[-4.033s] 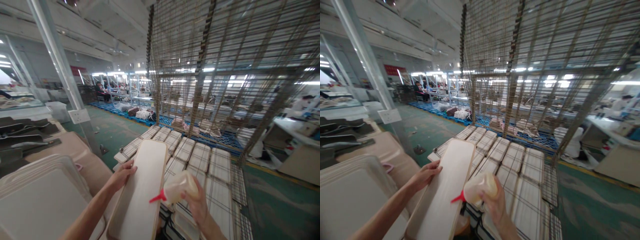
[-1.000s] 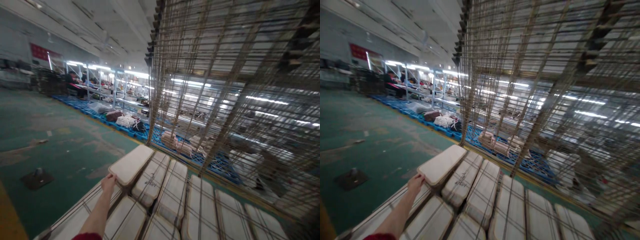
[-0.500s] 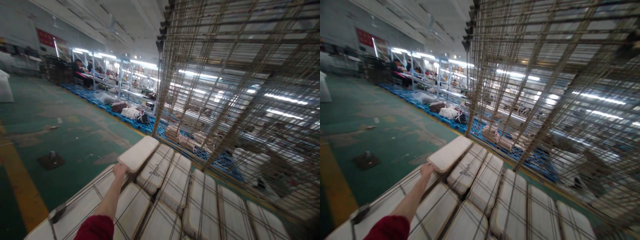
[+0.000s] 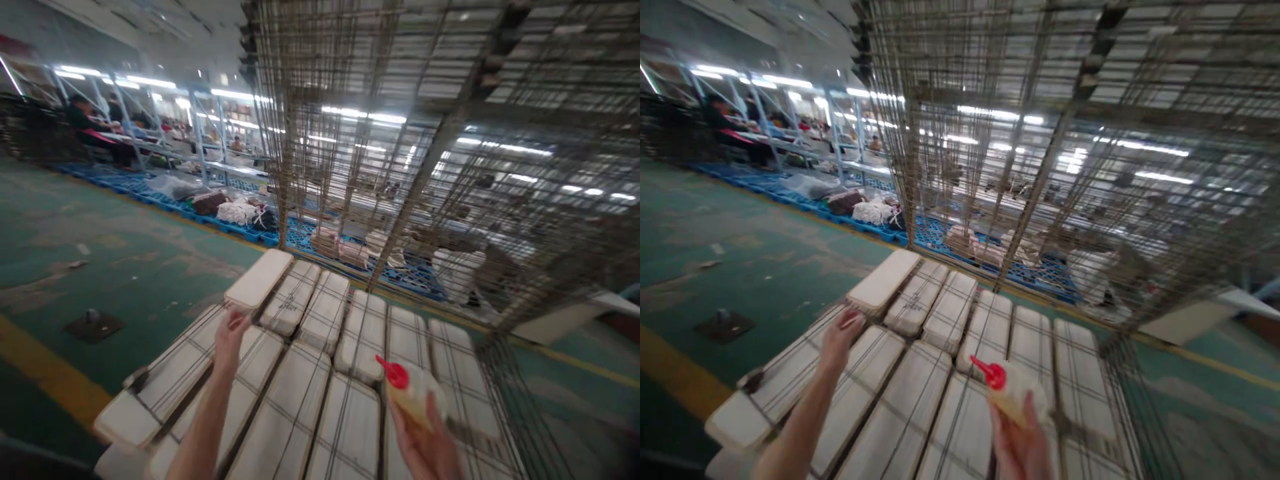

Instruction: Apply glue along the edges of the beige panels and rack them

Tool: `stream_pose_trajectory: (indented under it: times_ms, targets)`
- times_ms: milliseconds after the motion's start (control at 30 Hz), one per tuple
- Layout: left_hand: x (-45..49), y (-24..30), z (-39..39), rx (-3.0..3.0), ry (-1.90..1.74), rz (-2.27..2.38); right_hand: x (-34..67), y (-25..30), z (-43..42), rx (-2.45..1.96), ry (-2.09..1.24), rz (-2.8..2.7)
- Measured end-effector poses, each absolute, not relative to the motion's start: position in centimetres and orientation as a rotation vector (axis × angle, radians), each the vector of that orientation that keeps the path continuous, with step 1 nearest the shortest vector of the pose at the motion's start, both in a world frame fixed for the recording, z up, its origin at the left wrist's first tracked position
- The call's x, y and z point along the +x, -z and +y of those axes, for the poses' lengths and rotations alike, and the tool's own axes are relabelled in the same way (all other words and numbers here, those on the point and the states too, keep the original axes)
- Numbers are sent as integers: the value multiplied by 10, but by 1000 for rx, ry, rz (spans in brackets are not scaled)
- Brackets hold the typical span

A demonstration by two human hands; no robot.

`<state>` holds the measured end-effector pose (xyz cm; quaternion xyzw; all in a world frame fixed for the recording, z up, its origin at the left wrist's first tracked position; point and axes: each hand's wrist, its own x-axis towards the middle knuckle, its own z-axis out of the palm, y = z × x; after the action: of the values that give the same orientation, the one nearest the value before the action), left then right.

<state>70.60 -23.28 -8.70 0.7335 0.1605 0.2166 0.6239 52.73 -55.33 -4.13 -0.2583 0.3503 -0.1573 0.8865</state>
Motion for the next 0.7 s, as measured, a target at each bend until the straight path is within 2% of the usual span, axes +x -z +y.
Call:
stream_pose_trajectory:
  times_ms: [200,333,467,700]
  targets:
    - [526,75,-311,1509,-154,-3,499,37,-505,-189,-63,490]
    - [439,61,-352,1682,-178,-130,447,30,-487,-171,-301,432]
    - [375,64,-361,1629,-309,2,399,20,-485,-164,-459,401]
    - [252,84,-351,1427,-490,393,350,-12,-475,-294,-526,209]
